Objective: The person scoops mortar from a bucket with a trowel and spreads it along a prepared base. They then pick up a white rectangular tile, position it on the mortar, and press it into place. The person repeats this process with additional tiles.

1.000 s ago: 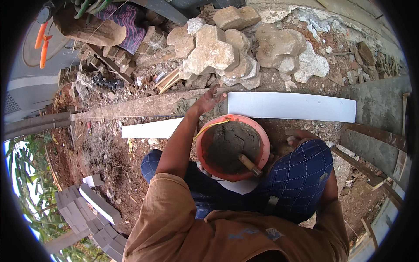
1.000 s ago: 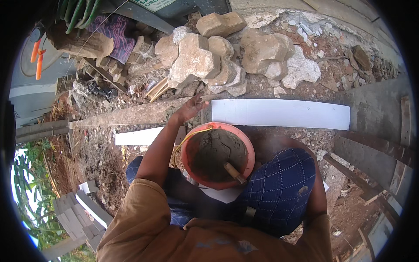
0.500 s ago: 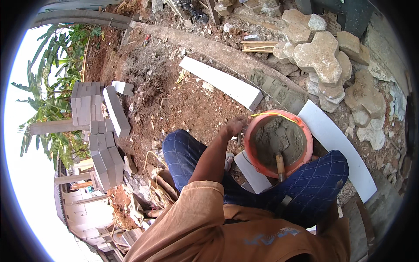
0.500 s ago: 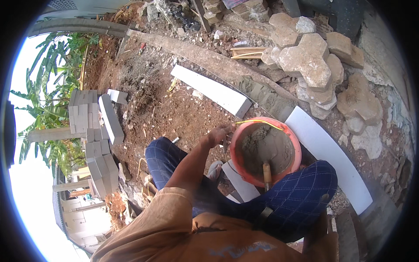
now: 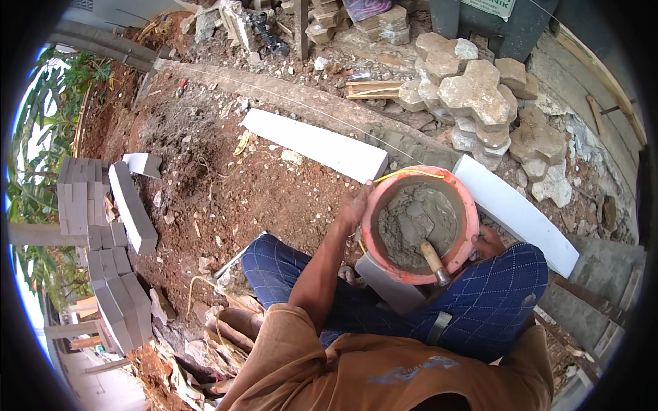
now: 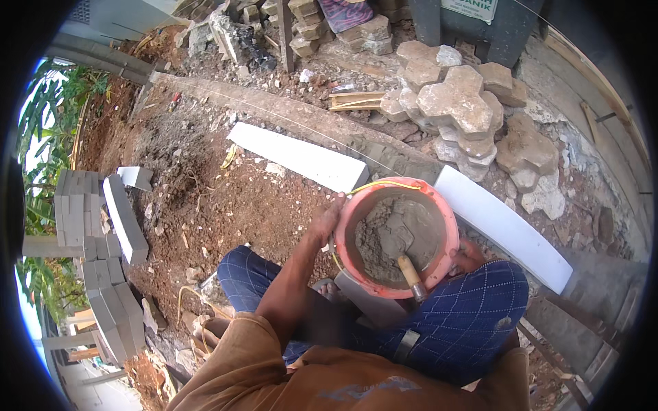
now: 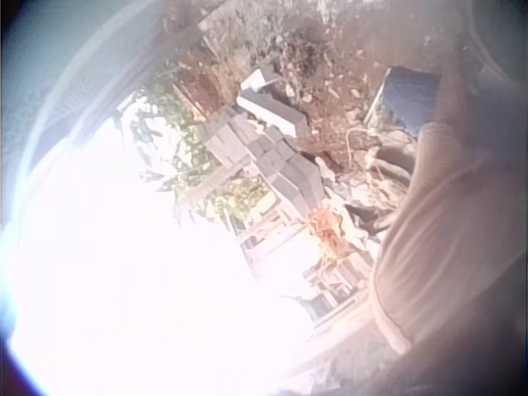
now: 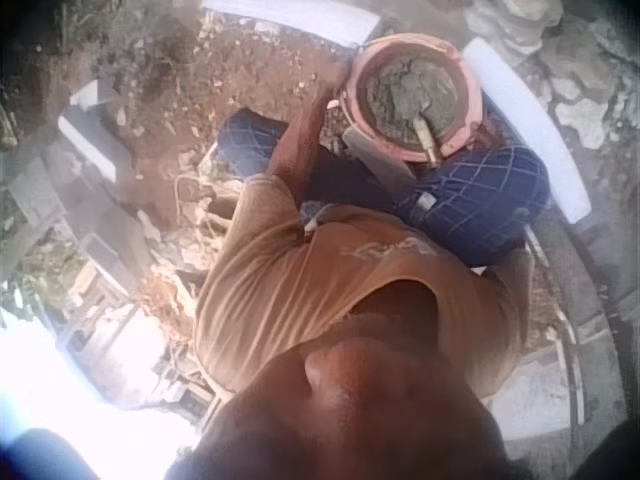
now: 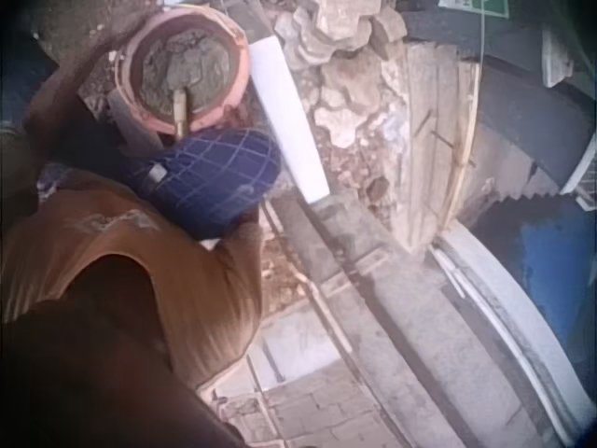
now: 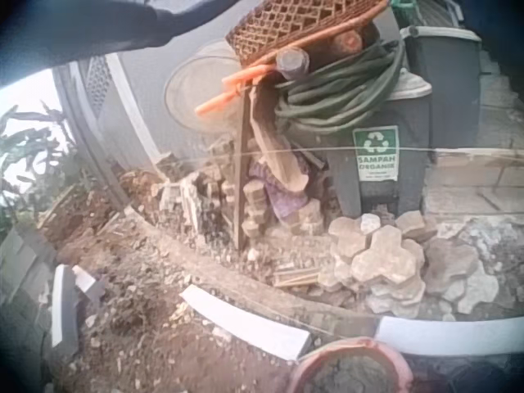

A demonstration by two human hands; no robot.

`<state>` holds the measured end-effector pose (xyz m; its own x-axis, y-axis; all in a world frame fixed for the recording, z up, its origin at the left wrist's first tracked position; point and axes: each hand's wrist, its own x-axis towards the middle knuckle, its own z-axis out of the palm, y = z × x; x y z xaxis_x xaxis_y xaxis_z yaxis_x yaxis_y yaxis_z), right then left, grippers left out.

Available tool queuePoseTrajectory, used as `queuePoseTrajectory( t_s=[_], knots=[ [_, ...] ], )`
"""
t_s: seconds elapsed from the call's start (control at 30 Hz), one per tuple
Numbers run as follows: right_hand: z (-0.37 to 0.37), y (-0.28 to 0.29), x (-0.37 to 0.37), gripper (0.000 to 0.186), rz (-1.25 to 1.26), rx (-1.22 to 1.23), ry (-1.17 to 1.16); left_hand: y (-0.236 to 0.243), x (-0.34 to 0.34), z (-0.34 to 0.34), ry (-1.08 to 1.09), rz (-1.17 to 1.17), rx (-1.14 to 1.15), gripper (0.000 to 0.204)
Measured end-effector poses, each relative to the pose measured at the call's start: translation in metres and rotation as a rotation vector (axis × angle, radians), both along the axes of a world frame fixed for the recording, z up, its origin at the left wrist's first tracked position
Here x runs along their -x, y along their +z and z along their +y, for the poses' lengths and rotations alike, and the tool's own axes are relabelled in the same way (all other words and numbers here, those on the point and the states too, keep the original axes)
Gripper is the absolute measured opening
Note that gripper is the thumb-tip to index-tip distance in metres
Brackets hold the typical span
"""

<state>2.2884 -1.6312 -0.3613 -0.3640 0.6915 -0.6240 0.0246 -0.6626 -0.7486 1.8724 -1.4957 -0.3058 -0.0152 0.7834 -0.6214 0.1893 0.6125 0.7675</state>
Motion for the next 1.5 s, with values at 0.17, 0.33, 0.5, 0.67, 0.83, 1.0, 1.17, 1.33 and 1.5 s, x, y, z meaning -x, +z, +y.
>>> queuePoseTrajectory(
  t_s=[0.17, 0.33, 0.5, 0.67, 0.83, 1.0, 1.17, 1.33, 1.5],
  knots=[
    [0.075, 0.076, 0.086, 0.061, 0.339, -0.079, 0.165, 0.058, 0.108, 0.002, 0.163, 0.299, -0.087, 0.08],
    [0.111, 0.033, 0.146, 0.075, 0.405, -0.029, 0.355, 0.081, 0.174, -0.008, 0.139, 0.478, -0.168, 0.094],
    [0.134, 0.01, 0.201, 0.075, 0.336, -0.088, 0.562, 0.015, 0.284, -0.018, 0.24, 0.634, 0.082, 0.093],
    [0.126, 0.042, 0.097, 0.069, -0.158, -0.461, 0.463, 0.008, 0.279, 0.003, 0.168, 1.167, -0.081, 0.091],
    [0.052, 0.075, -0.085, 0.045, -1.231, -0.651, -0.185, 0.049, 0.185, 0.026, -0.013, 1.279, -0.535, 0.083],
    [-0.01, 0.036, -0.187, 0.079, -1.293, -0.342, 0.329, 0.029, 0.165, 0.046, -0.01, 0.87, -0.641, 0.074],
    [0.004, 0.05, -0.169, 0.113, -1.217, -0.293, 0.544, 0.064, 0.105, 0.035, 0.035, 0.815, -0.578, 0.071],
    [0.014, 0.059, -0.154, 0.13, -1.313, -0.348, 0.743, 0.066, 0.088, 0.034, 0.037, 0.622, -0.625, 0.071],
    [0.012, 0.061, -0.152, 0.115, -1.315, -0.453, 0.702, 0.049, 0.071, 0.032, -0.014, 0.547, -0.663, 0.068]
  ],
)
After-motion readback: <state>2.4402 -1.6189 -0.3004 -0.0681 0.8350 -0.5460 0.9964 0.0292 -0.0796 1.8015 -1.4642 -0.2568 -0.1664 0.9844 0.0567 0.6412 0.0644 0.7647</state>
